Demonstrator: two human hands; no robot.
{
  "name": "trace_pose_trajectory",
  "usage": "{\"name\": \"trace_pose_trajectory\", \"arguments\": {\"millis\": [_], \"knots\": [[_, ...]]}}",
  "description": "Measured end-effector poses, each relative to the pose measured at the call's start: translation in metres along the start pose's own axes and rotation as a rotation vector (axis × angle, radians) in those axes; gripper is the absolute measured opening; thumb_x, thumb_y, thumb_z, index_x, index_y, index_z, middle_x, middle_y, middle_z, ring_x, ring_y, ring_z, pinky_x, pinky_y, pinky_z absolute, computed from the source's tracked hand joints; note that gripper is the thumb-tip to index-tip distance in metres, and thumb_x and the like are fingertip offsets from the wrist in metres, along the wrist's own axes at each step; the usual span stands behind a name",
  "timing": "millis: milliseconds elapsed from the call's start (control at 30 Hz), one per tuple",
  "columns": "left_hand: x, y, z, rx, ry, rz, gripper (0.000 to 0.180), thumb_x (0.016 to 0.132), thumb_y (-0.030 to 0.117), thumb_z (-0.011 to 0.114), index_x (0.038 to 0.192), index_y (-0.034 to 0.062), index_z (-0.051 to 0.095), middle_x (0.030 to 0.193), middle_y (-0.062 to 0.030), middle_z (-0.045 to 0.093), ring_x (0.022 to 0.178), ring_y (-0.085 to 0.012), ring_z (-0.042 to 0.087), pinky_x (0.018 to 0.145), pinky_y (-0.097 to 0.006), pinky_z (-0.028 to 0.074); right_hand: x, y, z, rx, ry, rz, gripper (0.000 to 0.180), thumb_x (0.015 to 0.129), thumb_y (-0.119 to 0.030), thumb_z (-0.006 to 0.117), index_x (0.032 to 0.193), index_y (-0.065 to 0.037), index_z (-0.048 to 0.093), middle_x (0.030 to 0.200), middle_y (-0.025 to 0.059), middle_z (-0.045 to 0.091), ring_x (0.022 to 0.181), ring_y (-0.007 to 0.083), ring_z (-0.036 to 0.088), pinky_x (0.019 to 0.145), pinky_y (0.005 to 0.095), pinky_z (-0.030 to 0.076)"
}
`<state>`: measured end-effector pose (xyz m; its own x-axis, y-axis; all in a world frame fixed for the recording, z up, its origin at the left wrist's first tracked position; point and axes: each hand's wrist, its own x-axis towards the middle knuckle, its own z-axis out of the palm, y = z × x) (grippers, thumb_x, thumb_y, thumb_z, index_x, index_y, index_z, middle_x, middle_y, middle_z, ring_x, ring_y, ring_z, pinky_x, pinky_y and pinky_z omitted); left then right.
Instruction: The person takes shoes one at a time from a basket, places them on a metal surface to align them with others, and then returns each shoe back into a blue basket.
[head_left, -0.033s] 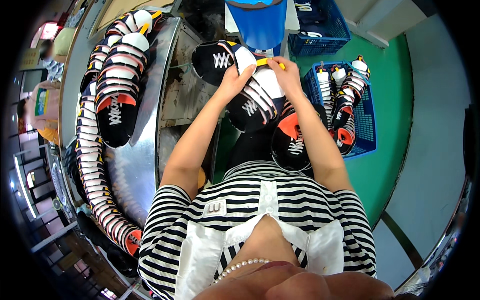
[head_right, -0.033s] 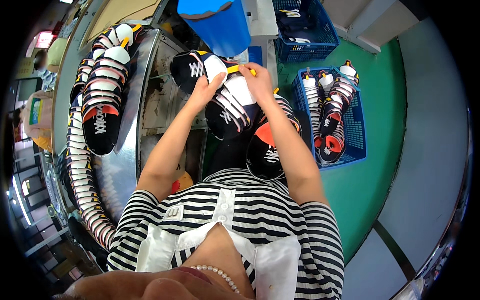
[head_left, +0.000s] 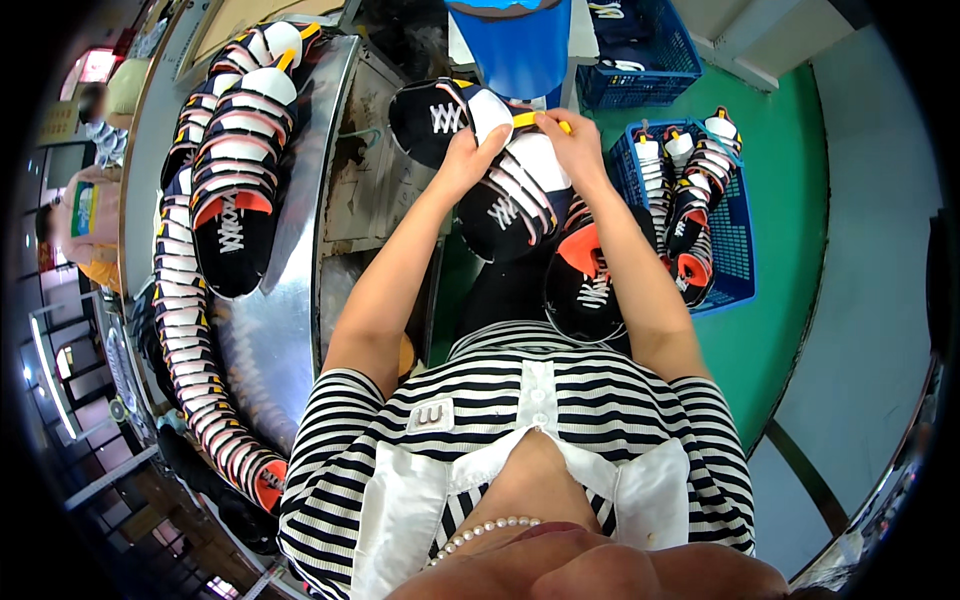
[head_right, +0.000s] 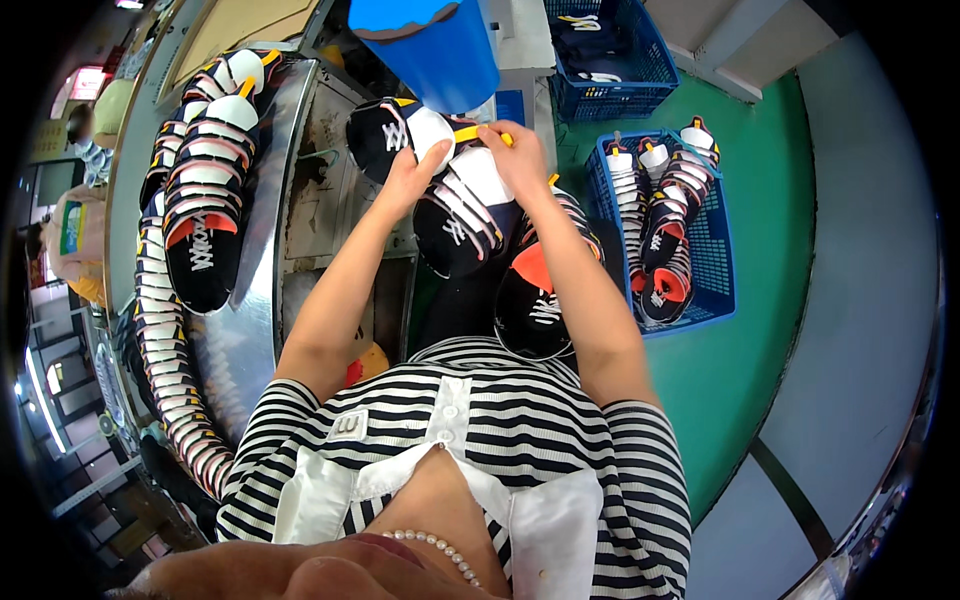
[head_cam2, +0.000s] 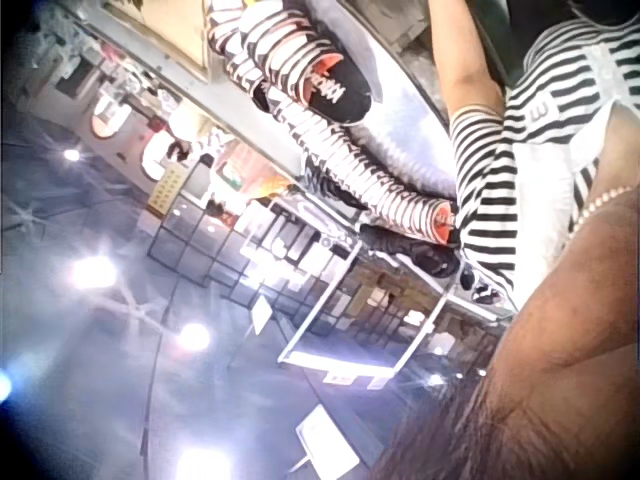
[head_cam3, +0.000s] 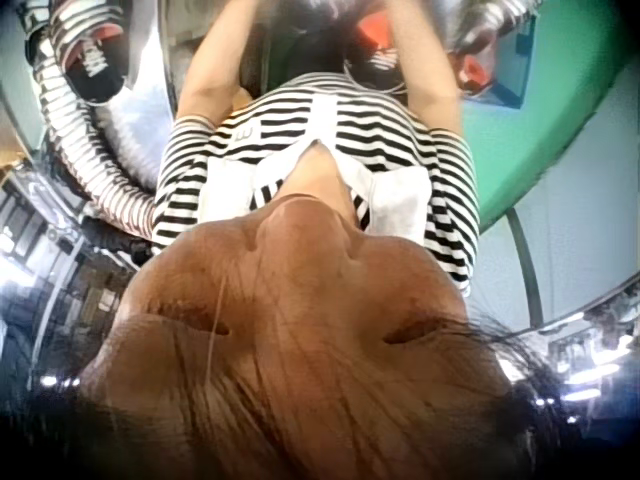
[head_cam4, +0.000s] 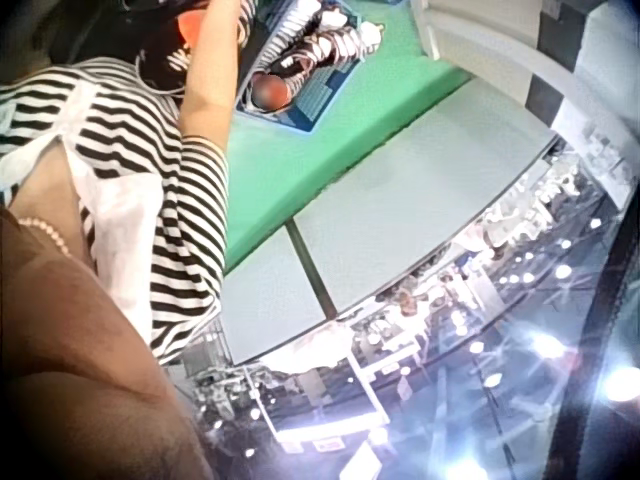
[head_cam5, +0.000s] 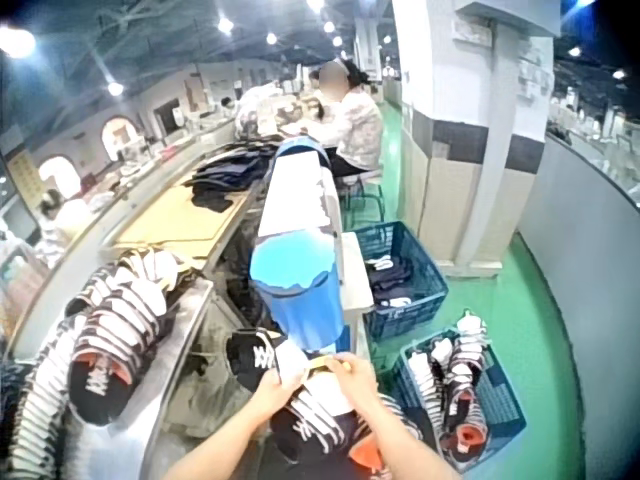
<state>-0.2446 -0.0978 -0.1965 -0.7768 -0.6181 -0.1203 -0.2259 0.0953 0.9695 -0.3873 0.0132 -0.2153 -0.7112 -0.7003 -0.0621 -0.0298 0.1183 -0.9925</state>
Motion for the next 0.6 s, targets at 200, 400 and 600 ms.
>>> {"name": "trace_pose_trajectory", "arguments": {"millis": [200, 400, 600], "knots": [[0.018, -0.006, 0.015, -0.281, 0.130, -0.061, 0.036, 0.089, 0.025, 0.058, 0.110, -0.0039, 0.059, 0.101, -0.0053, 0.064, 0.090, -0.0125, 0.059, 0.077, -0.026, 0.045, 0.025, -0.003, -0.012, -0.025, -0.105, 0.052, 0.027, 0.082, -0.023, 0.066, 0.090, 0.003, 0.068, 0.074, 0.0106, 0.066, 0.065, 0.0151, 0.058, 0.061, 0.0279, 0.045], [0.042, 0.017, 0.019, -0.833, 0.221, -0.462, 0.028, 0.091, 0.019, 0.051, 0.106, -0.0046, 0.055, 0.099, -0.0153, 0.064, 0.082, -0.0242, 0.064, 0.078, -0.035, 0.051, 0.036, -0.011, -0.047, -0.022, -0.219, 0.113, 0.021, 0.086, -0.019, 0.062, 0.089, 0.001, 0.067, 0.076, 0.0028, 0.062, 0.067, 0.0076, 0.053, 0.061, 0.0217, 0.043], [-0.054, 0.030, 0.019, -0.465, 0.466, -0.062, 0.036, 0.097, 0.020, 0.041, 0.120, -0.0067, 0.048, 0.108, -0.0132, 0.063, 0.100, -0.0190, 0.060, 0.089, -0.030, 0.045, 0.010, 0.026, -0.109, 0.177, 0.067, 0.211, 0.026, 0.089, -0.024, 0.062, 0.094, 0.001, 0.065, 0.083, 0.0023, 0.062, 0.074, 0.0081, 0.055, 0.065, 0.0205, 0.044]]}}
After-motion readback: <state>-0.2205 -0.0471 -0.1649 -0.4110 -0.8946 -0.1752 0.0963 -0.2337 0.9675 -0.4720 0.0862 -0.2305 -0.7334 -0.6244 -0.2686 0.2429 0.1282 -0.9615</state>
